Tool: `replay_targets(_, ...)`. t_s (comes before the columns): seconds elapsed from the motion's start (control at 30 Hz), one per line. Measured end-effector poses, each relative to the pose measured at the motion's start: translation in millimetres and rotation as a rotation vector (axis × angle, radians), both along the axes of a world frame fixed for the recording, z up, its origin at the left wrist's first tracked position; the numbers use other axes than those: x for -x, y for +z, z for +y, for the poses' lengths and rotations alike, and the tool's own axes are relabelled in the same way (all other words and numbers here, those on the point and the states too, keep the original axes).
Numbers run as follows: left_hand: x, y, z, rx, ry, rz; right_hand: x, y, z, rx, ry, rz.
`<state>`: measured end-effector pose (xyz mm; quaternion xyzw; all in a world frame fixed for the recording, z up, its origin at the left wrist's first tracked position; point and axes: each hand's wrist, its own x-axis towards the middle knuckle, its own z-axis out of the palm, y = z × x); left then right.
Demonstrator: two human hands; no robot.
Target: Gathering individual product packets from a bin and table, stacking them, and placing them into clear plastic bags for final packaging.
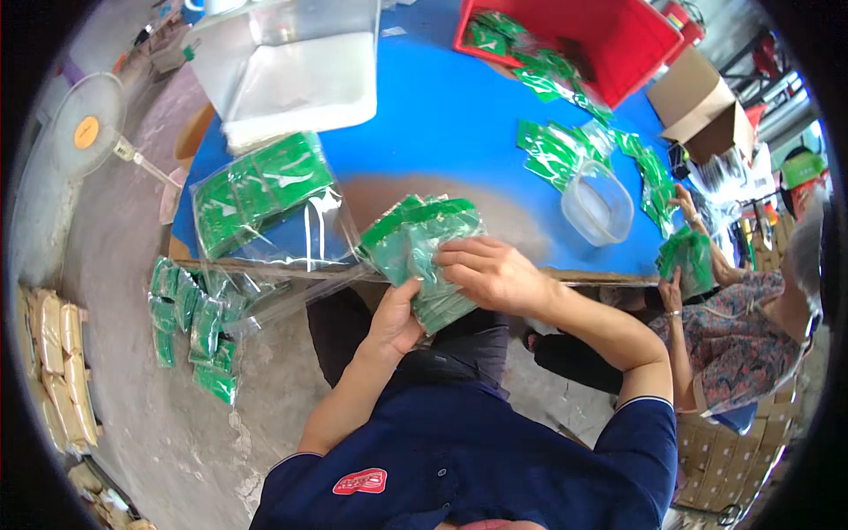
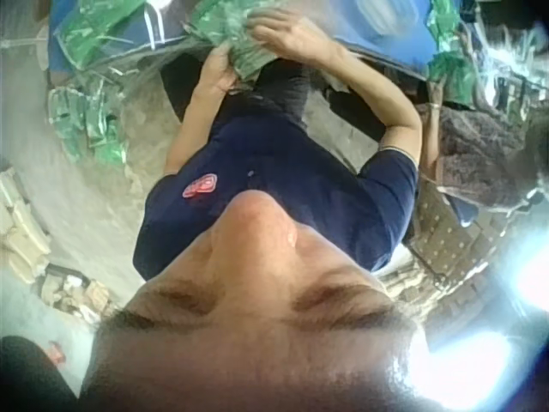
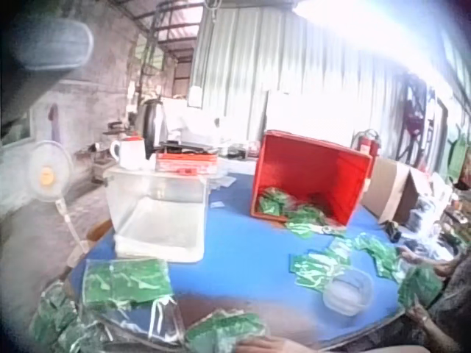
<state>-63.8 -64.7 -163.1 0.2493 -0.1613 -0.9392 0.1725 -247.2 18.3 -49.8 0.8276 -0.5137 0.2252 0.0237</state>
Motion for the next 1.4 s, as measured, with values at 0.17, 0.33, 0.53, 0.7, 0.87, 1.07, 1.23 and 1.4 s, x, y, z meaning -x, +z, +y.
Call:
replay_targets(0.17, -0.4, 11.0, 7.6, -0.062, -0.090, 0.144, -12.2, -35.5, 34.8, -0.047, -0.154, -0.263)
replay_targets(0.33, -11.8, 1.6, 6.0, 0.212, -0.010, -0.009, -15.2, -44.8, 23.8, -0.290, -0.145, -0.781)
replay_targets(0.53, -48.8, -20.0, 1.8, 0.165, 0.070, 0.013, 176.9, -81.1, -85.1, 0.442, -1.236, -0.206)
replay_targets(0.7, -80.6, -46.0, -3.4, 0.185, 0.090, -0.004, 229.2, -122.0, -87.8, -0.186, -1.599, -0.249)
replay_targets(0.87, -92.7, -56.0, 1.5, 0.088, 0.192, 0.102, 88.5, -110.1, -123.4, -0.284, -1.255, -0.119)
replay_targets(1.07, -104.9, -60.7, 2.6, 0.165, 0.177, 0.199, 26.1, -92.0, -64.2, -0.138, -0.936, -0.154)
replay_targets(1.23, -110.2, -62.3, 8.1, 0.048, 0.121, 0.241, -4.3, -98.2, 27.8, -0.164, -0.437, 0.003)
replay_targets(1.4, -92.4, -60.5, 22.3, 0.133, 0.027, 0.442, -34.1, -87.7, 23.9, 0.120, -0.734, -1.470)
